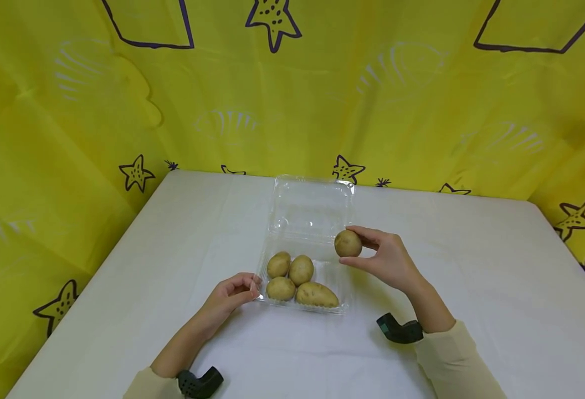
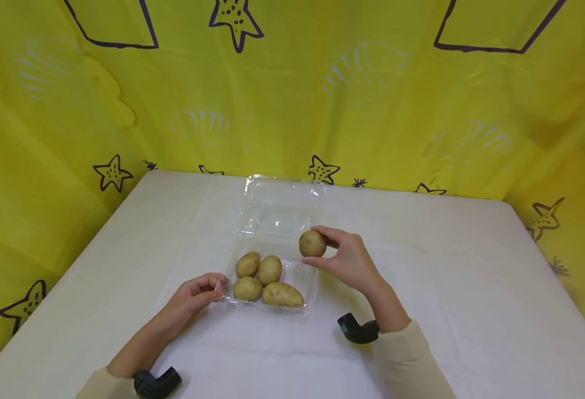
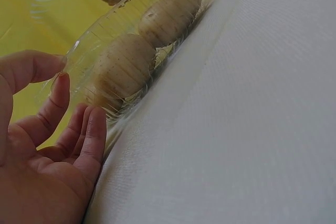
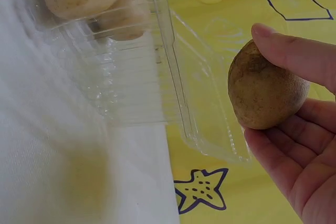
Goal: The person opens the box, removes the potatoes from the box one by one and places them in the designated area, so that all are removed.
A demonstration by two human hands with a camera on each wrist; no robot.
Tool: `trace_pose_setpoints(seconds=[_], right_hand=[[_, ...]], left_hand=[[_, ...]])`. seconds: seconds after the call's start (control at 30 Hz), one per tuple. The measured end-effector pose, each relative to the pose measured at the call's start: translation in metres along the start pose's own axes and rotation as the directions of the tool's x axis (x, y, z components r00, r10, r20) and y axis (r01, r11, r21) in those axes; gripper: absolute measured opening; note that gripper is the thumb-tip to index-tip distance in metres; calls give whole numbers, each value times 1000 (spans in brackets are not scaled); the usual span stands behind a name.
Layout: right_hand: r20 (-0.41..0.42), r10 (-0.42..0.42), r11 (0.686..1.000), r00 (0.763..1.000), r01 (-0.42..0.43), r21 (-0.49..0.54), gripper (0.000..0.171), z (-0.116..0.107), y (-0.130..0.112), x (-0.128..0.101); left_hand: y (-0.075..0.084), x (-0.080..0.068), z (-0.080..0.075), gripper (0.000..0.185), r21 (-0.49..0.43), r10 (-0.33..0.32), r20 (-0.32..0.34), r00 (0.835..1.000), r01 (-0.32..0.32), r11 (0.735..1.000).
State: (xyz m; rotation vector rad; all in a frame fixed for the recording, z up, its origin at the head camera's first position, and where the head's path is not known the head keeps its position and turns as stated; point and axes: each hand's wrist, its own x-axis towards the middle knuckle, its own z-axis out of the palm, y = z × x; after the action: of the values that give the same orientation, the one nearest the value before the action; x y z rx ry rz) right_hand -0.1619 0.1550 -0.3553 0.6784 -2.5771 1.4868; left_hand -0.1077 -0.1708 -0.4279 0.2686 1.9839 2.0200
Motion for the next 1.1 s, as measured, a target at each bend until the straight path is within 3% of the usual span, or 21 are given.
trace_pose_setpoints(seconds=[0.57, 1.1], right_hand=[[-30, 47, 999, 998, -47, -17, 55, -17, 11, 1], [-41, 185, 983, 982, -185, -4, 57, -35, 29, -3]], left_hand=[[-1, 2, 0, 9, -5, 15, 3, 1000, -15, 1000], [0, 0, 0, 9, 0, 15, 11, 1000, -15, 1000]])
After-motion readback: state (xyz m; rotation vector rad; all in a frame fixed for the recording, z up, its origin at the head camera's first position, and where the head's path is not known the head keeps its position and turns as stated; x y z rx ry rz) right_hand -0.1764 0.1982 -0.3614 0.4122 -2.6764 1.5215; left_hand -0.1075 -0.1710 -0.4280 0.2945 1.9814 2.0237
